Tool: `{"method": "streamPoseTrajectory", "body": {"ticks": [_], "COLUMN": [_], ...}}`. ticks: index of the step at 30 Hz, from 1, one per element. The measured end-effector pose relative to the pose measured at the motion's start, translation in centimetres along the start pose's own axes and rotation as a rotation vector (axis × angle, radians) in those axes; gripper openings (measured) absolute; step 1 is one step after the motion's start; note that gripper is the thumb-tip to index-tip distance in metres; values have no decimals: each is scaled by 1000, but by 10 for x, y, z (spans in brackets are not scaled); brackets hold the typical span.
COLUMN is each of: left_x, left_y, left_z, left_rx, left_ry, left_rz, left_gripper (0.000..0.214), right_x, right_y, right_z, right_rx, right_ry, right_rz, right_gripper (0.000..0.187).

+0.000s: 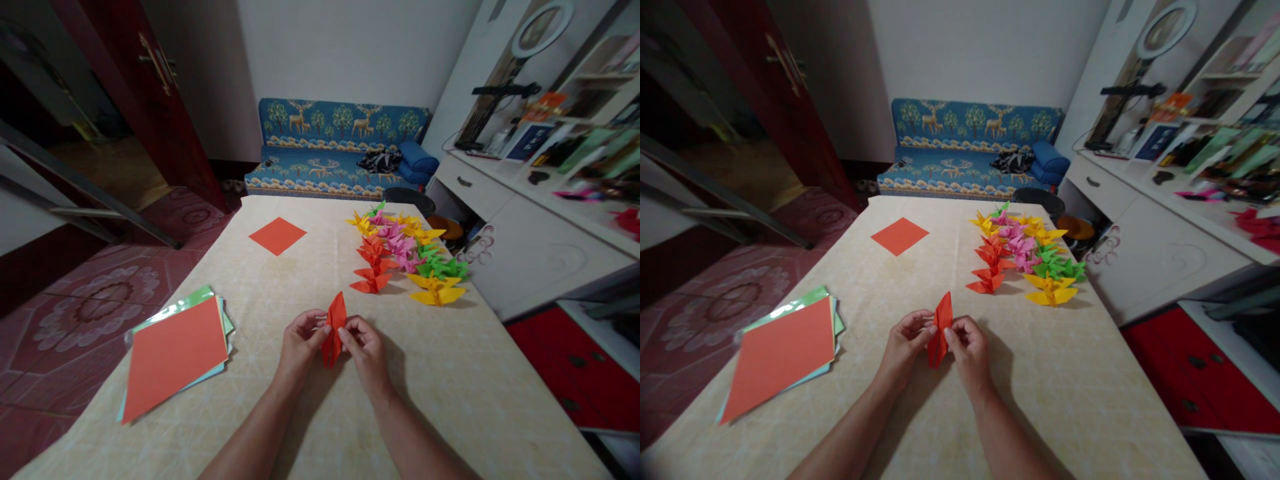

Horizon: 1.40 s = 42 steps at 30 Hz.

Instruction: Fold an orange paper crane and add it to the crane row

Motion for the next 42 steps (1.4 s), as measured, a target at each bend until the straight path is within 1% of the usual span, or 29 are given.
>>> {"method": "streamPoseTrajectory", "body": {"ticks": [6,9,13,16,19,23,28,31,34,37,42], "left_x": [-1,-1,0,-2,-7,-12,-13,-11,-8,-10,-19], "left_y": [-3,-6,-5,0,5,9,10,10,9,9,9], "left_z": [0,1,1,-2,-7,-11,-11,-10,-10,-10,-14], "left_rx": [31,28,-40,-144,-246,-327,-361,-359,-363,-394,-462], "left_ry": [-52,-34,57,105,103,70,74,104,125,99,0], "left_rz": [13,81,198,331,445,523,517,511,519,584,655], "left_gripper": [22,20,18,14,13,15,16,15,15,17,28], "right_x": [1,3,5,4,3,3,2,0,-1,-3,-4], "right_y": [-4,-4,-5,0,4,3,-1,-3,-3,-3,-10], "right_z": [0,1,1,0,-1,-1,-2,-2,-3,-4,-4], "right_rx": [13,41,141,140,132,149,170,197,210,209,237], "right_ry": [17,43,115,142,173,208,198,181,184,173,145], "right_rz": [-45,-86,-181,-282,-343,-361,-365,-421,-480,-487,-495], "right_gripper": [17,19,16,13,14,15,14,12,16,19,18]}}
Point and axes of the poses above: each hand's wrist, its own z-axis towards the middle knuckle, its own x-axis out of the back of the hand, y = z × x, the point moved 6 cm from there along z, towards the middle knuckle, and after that the axes turned 2 degrees about x, right-handed, at the moved point
